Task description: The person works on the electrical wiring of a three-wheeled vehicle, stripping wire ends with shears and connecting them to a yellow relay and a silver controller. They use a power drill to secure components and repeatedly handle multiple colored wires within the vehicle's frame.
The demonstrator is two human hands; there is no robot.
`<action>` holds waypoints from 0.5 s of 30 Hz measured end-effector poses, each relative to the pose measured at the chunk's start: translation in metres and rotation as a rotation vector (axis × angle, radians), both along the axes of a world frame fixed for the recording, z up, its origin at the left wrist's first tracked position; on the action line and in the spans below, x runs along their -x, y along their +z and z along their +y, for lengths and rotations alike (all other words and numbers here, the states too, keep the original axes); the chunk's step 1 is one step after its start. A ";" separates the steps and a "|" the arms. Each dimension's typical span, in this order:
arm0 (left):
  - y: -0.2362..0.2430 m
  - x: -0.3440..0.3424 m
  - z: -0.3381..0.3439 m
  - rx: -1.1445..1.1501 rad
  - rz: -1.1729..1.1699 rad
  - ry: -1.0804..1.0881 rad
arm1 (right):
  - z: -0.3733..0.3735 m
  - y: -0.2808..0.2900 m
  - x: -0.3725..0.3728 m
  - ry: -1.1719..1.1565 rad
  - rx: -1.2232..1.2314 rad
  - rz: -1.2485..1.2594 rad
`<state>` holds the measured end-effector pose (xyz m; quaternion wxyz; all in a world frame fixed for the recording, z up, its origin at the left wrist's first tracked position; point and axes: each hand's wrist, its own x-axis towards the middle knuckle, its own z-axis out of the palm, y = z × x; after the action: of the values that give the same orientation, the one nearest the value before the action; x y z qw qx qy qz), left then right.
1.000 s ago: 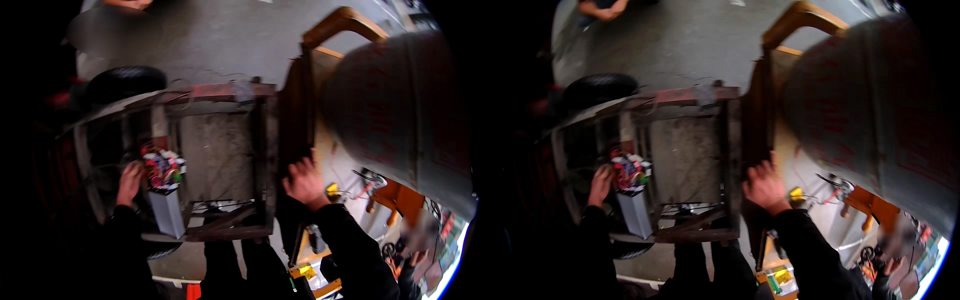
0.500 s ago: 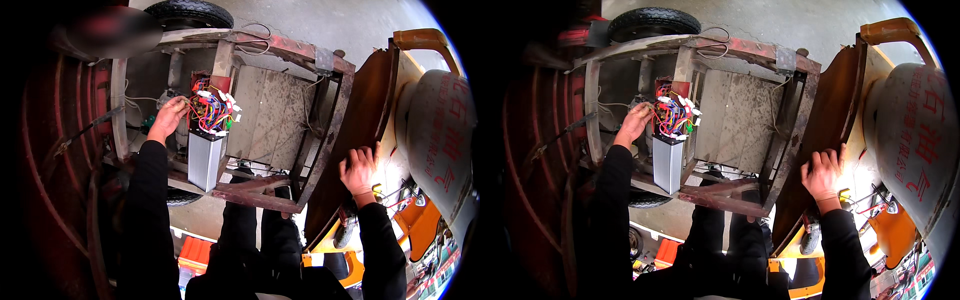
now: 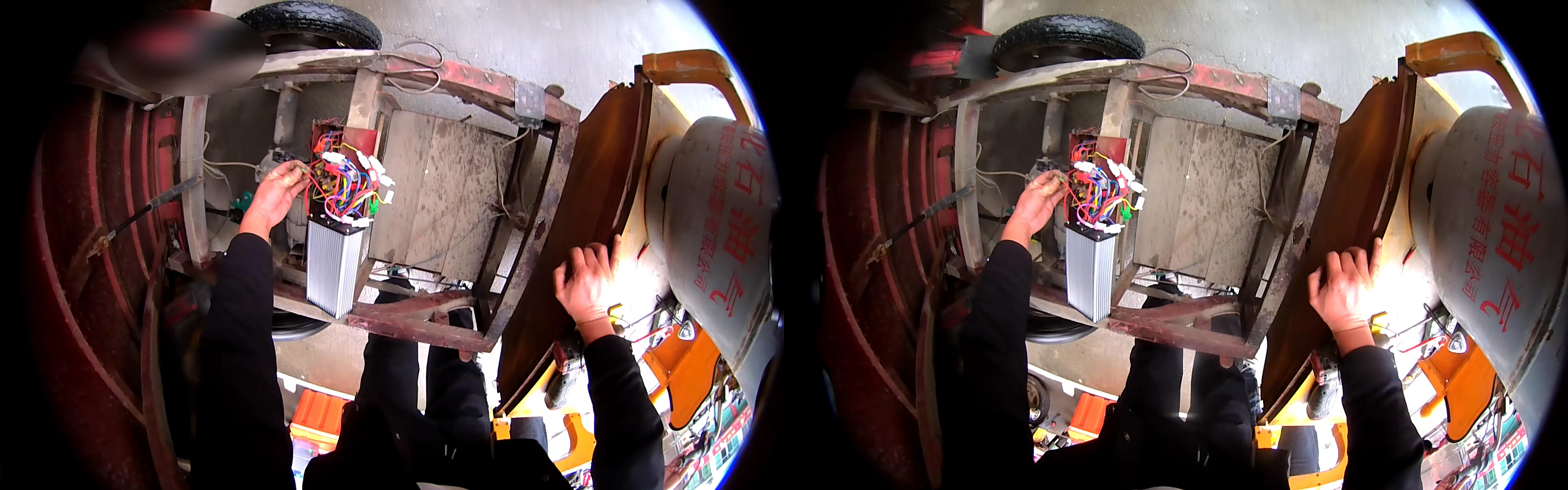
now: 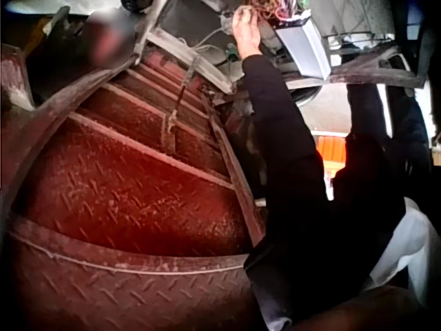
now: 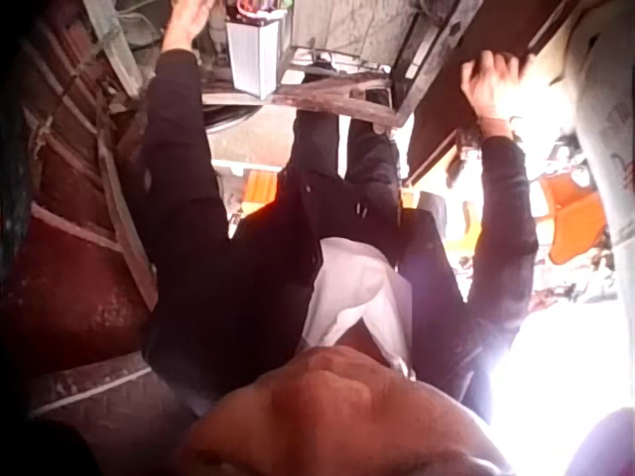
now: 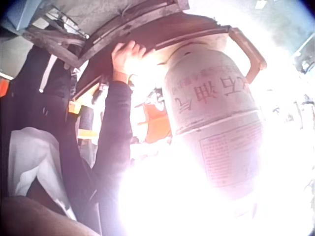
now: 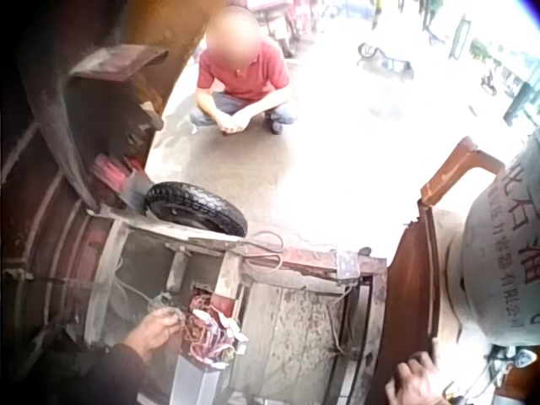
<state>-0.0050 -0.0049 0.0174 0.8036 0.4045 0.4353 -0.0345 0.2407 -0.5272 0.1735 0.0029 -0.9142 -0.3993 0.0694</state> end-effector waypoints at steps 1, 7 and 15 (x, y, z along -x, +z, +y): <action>0.000 0.001 0.000 -0.003 0.011 0.010 | 0.000 0.000 0.000 0.000 -0.002 0.000; -0.001 0.001 -0.003 -0.005 0.000 0.027 | 0.003 0.002 0.000 -0.008 -0.006 0.005; 0.000 0.001 -0.004 -0.010 -0.003 0.031 | 0.002 0.001 0.000 0.001 0.011 0.001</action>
<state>-0.0061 -0.0092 0.0175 0.8026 0.4020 0.4403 -0.0192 0.2403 -0.5251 0.1750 -0.0022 -0.9139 -0.3995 0.0719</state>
